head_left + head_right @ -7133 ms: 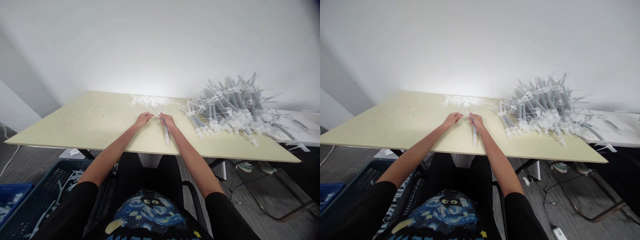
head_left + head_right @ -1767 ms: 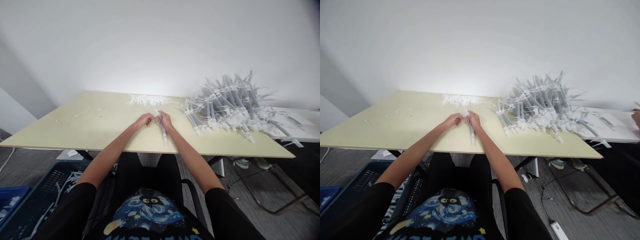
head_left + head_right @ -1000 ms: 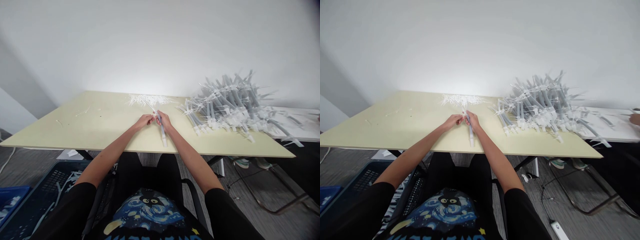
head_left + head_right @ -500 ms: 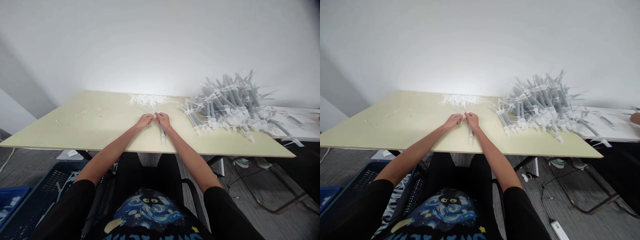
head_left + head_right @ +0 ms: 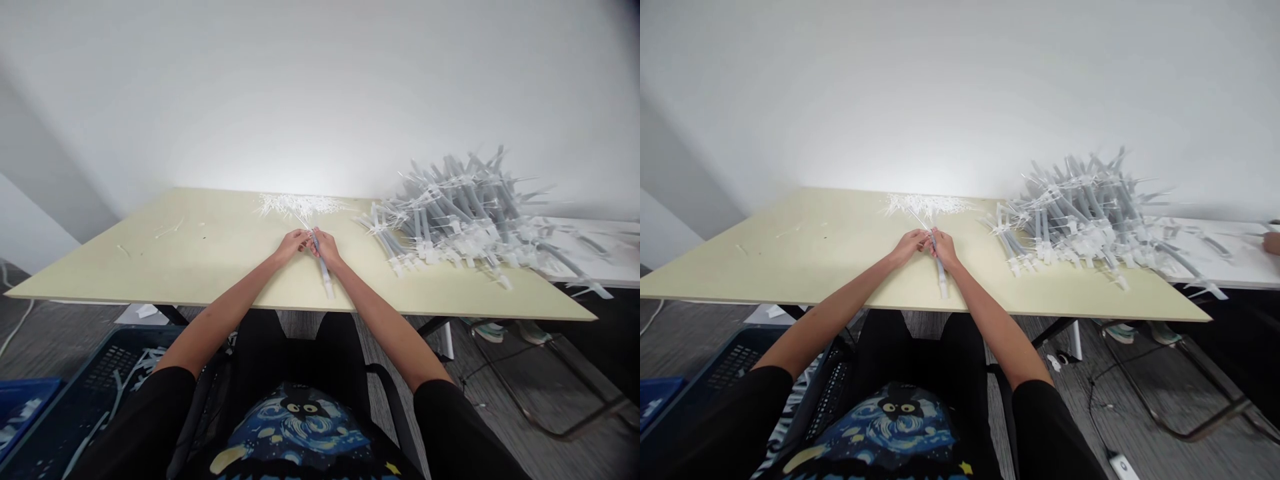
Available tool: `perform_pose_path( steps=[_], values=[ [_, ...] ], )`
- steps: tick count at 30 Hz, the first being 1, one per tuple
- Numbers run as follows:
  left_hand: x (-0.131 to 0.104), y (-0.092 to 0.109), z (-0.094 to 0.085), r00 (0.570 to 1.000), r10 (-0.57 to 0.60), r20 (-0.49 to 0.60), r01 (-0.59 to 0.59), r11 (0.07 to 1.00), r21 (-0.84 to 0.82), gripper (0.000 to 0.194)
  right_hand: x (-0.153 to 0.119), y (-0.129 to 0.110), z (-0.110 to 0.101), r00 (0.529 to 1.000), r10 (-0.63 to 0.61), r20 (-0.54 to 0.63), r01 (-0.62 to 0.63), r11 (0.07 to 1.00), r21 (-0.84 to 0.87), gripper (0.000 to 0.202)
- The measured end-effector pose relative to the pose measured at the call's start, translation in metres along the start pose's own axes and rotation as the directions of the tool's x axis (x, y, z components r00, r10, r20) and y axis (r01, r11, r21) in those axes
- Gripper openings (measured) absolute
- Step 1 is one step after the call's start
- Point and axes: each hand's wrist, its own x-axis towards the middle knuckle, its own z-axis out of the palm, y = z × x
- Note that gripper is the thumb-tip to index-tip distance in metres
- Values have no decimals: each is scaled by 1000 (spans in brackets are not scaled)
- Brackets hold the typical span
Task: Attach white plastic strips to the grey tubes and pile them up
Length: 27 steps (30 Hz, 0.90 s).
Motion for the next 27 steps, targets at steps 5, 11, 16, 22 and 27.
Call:
perform_pose_path(
  steps=[5, 11, 16, 22, 27],
  values=[
    [-3, 3, 2, 1000, 16, 0, -16, 1000, 9, 27, -2, 1, 5, 999, -10, -31, 10, 1000, 13, 48],
    [-6, 8, 4, 1000, -6, 16, 6, 999, -44, 23, -4, 0, 7, 1000, 6, -21, -6, 1000, 13, 48],
    [-5, 4, 2, 995, 88, 54, -84, 994, -71, 22, -5, -3, 8, 1000, 30, -9, -29, 998, 63, 54],
    [-2, 1, 0, 999, 35, 28, -34, 999, -39, 26, -3, -3, 5, 997, 77, 16, -79, 985, 151, 49],
    [1, -1, -5, 996, -85, 13, 86, 996, -13, 34, 3, -4, -2, 990, 138, -39, -123, 954, 275, 39]
  ],
)
